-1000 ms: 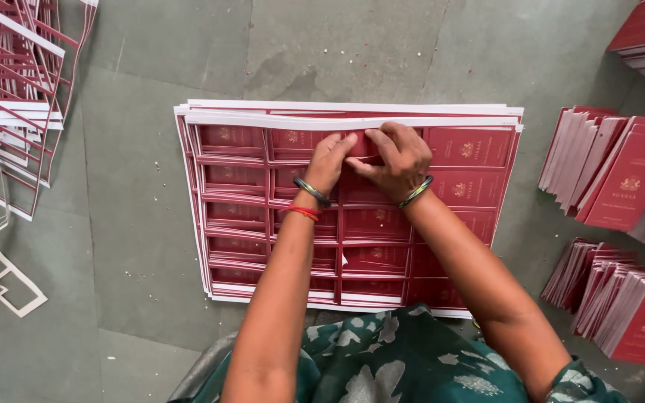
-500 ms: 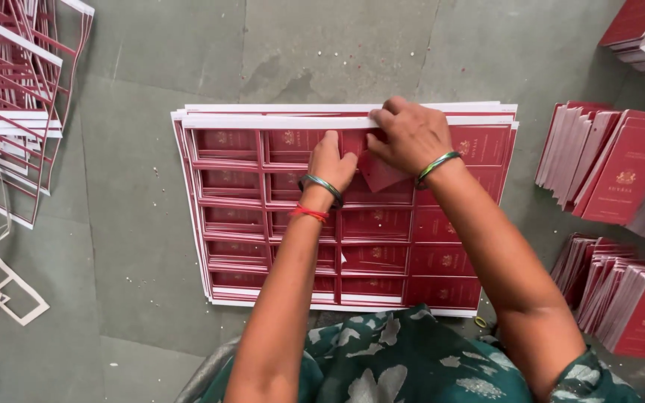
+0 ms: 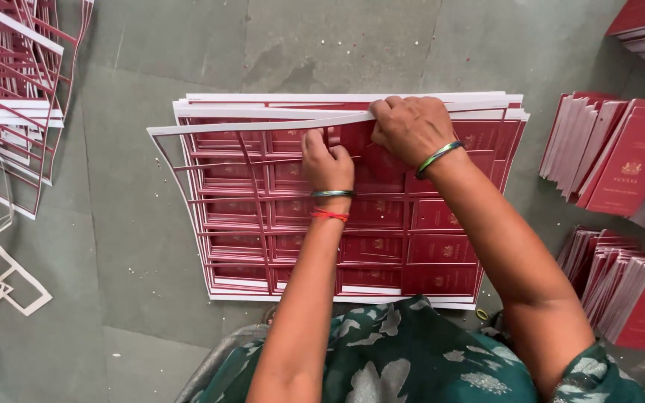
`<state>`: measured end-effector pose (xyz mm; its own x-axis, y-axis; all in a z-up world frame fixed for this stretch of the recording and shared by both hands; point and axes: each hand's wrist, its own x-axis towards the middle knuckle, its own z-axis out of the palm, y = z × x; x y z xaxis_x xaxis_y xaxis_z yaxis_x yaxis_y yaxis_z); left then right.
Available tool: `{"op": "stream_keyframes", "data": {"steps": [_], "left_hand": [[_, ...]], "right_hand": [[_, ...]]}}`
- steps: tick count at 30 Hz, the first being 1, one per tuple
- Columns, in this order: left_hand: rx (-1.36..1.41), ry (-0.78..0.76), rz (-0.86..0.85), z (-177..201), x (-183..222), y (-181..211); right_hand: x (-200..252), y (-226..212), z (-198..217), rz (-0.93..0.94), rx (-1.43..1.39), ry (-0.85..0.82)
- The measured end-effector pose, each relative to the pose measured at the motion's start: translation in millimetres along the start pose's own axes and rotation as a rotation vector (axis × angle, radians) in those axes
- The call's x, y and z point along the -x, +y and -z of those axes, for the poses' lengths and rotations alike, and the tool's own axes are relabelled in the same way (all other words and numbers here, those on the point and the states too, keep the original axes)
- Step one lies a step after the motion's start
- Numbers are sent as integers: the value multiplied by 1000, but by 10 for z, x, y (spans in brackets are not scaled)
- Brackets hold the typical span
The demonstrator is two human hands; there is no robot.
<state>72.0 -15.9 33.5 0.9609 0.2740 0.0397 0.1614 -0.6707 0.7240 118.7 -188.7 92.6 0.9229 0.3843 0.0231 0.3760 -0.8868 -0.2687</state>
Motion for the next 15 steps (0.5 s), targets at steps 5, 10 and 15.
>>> {"op": "stream_keyframes", "data": {"steps": [5,10,15], "left_hand": [[117,71,-82,178,-14,128],[284,-150,67,483,17,184],[264,-256,48,862,-55,375]], "right_hand": [[18,37,188,9,-75,39],[300,326,461,-31,-234,163],[851,797,653,-310,-789,189]]}}
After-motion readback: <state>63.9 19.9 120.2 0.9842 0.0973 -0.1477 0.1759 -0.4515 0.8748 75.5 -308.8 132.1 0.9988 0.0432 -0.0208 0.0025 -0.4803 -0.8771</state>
